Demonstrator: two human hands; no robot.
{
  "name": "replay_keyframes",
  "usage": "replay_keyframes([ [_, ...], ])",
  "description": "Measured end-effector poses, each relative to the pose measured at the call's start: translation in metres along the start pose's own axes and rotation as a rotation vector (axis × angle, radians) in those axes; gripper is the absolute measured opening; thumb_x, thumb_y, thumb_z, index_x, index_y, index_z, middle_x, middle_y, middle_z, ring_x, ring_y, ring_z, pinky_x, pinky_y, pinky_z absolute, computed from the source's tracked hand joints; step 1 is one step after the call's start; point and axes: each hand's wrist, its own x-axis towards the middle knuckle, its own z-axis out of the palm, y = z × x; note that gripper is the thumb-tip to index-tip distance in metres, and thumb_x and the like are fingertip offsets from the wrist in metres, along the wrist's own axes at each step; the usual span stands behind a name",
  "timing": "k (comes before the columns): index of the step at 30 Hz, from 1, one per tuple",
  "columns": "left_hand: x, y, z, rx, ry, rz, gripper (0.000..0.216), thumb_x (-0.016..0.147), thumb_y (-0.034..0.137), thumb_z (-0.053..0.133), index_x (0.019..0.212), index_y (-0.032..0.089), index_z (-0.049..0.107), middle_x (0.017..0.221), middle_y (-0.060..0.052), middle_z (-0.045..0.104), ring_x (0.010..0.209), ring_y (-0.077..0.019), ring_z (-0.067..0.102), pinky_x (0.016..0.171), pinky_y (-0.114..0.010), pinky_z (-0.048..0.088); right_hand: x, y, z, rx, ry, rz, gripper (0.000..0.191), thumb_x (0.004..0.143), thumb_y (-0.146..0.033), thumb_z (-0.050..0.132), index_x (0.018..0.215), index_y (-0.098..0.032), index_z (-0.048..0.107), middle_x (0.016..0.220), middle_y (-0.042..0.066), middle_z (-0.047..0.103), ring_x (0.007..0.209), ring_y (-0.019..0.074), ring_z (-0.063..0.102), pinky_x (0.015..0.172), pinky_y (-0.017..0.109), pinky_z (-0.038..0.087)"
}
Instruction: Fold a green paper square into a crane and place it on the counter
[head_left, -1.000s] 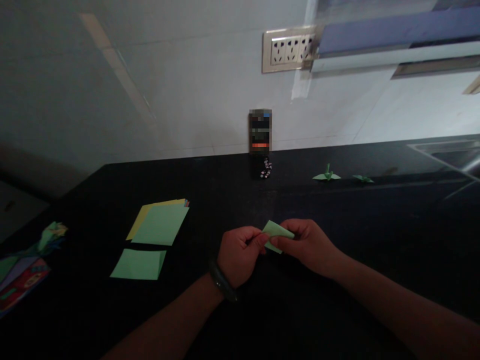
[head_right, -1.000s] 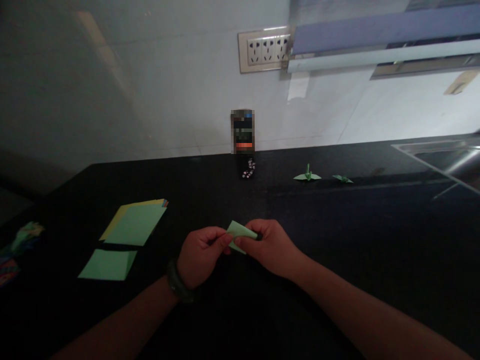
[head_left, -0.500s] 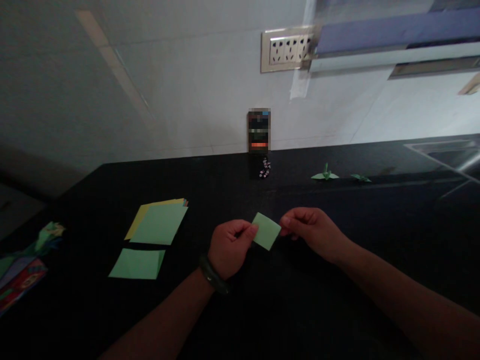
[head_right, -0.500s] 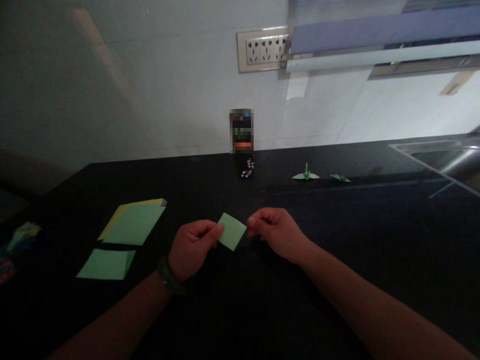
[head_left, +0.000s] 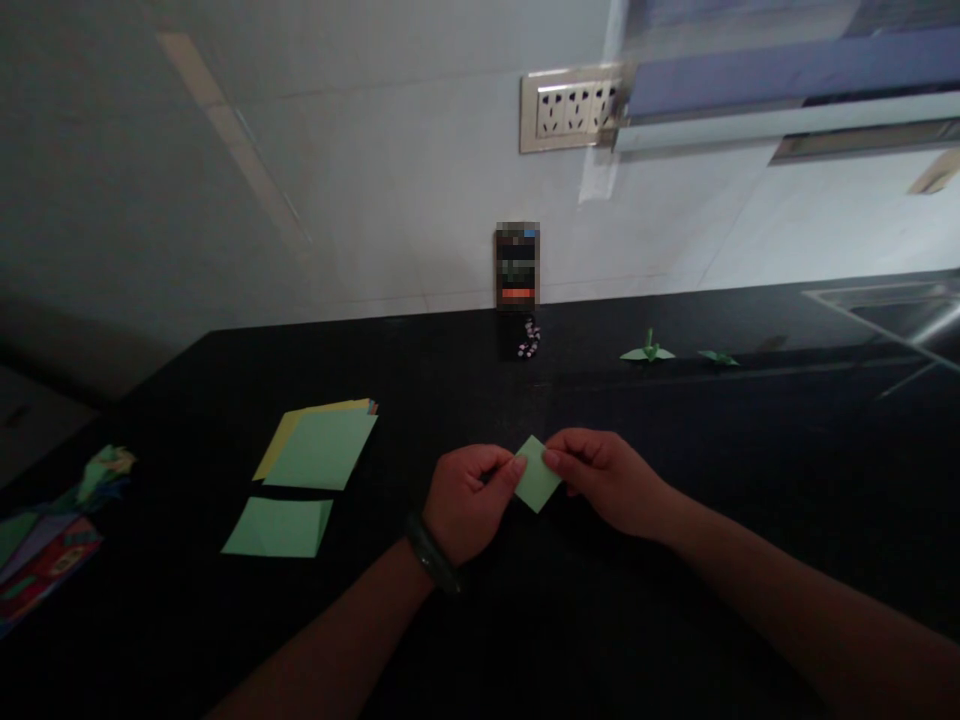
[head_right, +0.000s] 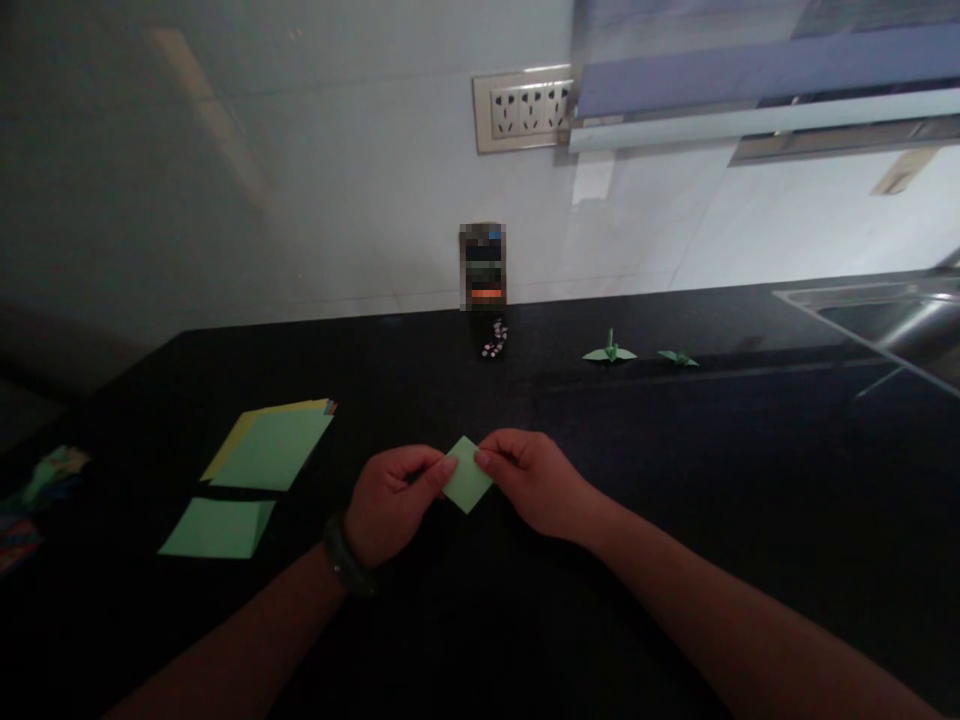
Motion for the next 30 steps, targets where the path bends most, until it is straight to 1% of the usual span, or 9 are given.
replay_keyframes([
  [3,0.000,-0.004,0.000,-0.014,-0.013,-0.035,0.031,0.081,0.034,0.050,0.057,0.015,0.057,0.051,0.002,0.050,0.049,-0.0086,0.044,0.048,-0.020,0.034,-0.001,0.001,-0.003,-0.105,0.001,0.002,0.023,0.084,-0.031,0.043,0.069,-0.016,0.054,0.060,-0.001,0.052,0.055,0.0102,0.047,0.051,0.022,0.037],
  [7,0.002,-0.005,-0.001,-0.046,0.026,-0.088,0.031,0.080,0.036,0.050,0.059,0.015,0.058,0.051,0.002,0.053,0.050,-0.0096,0.046,0.048,-0.020,0.035,0.000,0.004,-0.006,-0.256,0.118,0.045,0.034,0.084,-0.038,0.042,0.057,-0.018,0.046,0.051,-0.002,0.045,0.048,0.0092,0.041,0.046,0.023,0.031],
  [10,0.004,-0.004,-0.001,-0.055,0.098,-0.138,0.031,0.079,0.037,0.051,0.059,0.015,0.060,0.051,0.001,0.056,0.050,-0.0105,0.049,0.049,-0.021,0.036,0.003,0.007,-0.005,-0.110,0.194,0.103,0.038,0.085,-0.044,0.038,0.060,-0.017,0.045,0.053,-0.002,0.045,0.049,0.0091,0.043,0.046,0.023,0.035],
  [12,0.004,-0.003,0.001,-0.089,0.103,-0.160,0.029,0.078,0.037,0.053,0.061,0.015,0.062,0.052,0.000,0.059,0.051,-0.0110,0.051,0.049,-0.021,0.037,0.003,0.007,0.000,0.124,0.138,0.117,0.032,0.083,-0.048,0.042,0.079,-0.017,0.051,0.062,-0.001,0.051,0.054,0.0103,0.049,0.048,0.022,0.040],
  [14,0.004,-0.002,0.004,-0.136,0.071,-0.161,0.028,0.077,0.036,0.054,0.063,0.015,0.063,0.055,0.000,0.062,0.052,-0.0114,0.053,0.050,-0.021,0.038,0.003,0.007,0.006,0.306,0.000,0.127,0.035,0.074,-0.045,0.058,0.094,-0.018,0.049,0.069,-0.001,0.056,0.058,0.0110,0.053,0.047,0.022,0.042],
  [16,0.003,-0.002,0.007,-0.164,0.046,-0.152,0.027,0.077,0.036,0.054,0.063,0.015,0.064,0.055,0.000,0.062,0.052,-0.0114,0.054,0.051,-0.022,0.039,0.003,0.005,0.012,0.370,-0.055,0.165,0.030,0.072,-0.042,0.061,0.084,-0.016,0.053,0.065,-0.001,0.057,0.053,0.0086,0.051,0.047,0.021,0.041],
  [19,0.002,-0.003,0.010,-0.138,0.062,-0.150,0.028,0.078,0.035,0.053,0.062,0.015,0.063,0.053,0.000,0.060,0.051,-0.0108,0.052,0.051,-0.022,0.039,0.003,0.004,0.016,0.408,-0.054,0.203,0.026,0.072,-0.039,0.061,0.074,-0.014,0.055,0.057,-0.002,0.058,0.045,0.0058,0.047,0.046,0.019,0.038],
  [25,0.003,-0.004,0.007,-0.083,0.101,-0.143,0.032,0.079,0.037,0.052,0.058,0.014,0.061,0.050,0.001,0.056,0.048,-0.0098,0.049,0.049,-0.021,0.037,0.002,0.005,0.012,0.425,-0.080,0.233,0.022,0.074,-0.035,0.060,0.073,-0.013,0.058,0.058,-0.001,0.062,0.043,0.0047,0.048,0.045,0.018,0.038],
  [30,0.004,-0.001,0.005,-0.211,0.112,-0.143,0.024,0.074,0.037,0.058,0.071,0.015,0.066,0.063,-0.001,0.063,0.055,-0.0112,0.054,0.051,-0.021,0.041,-0.001,0.003,0.015,0.354,-0.171,0.259,0.017,0.075,-0.030,0.058,0.072,-0.013,0.056,0.056,-0.001,0.061,0.044,0.0051,0.050,0.045,0.017,0.039],
])
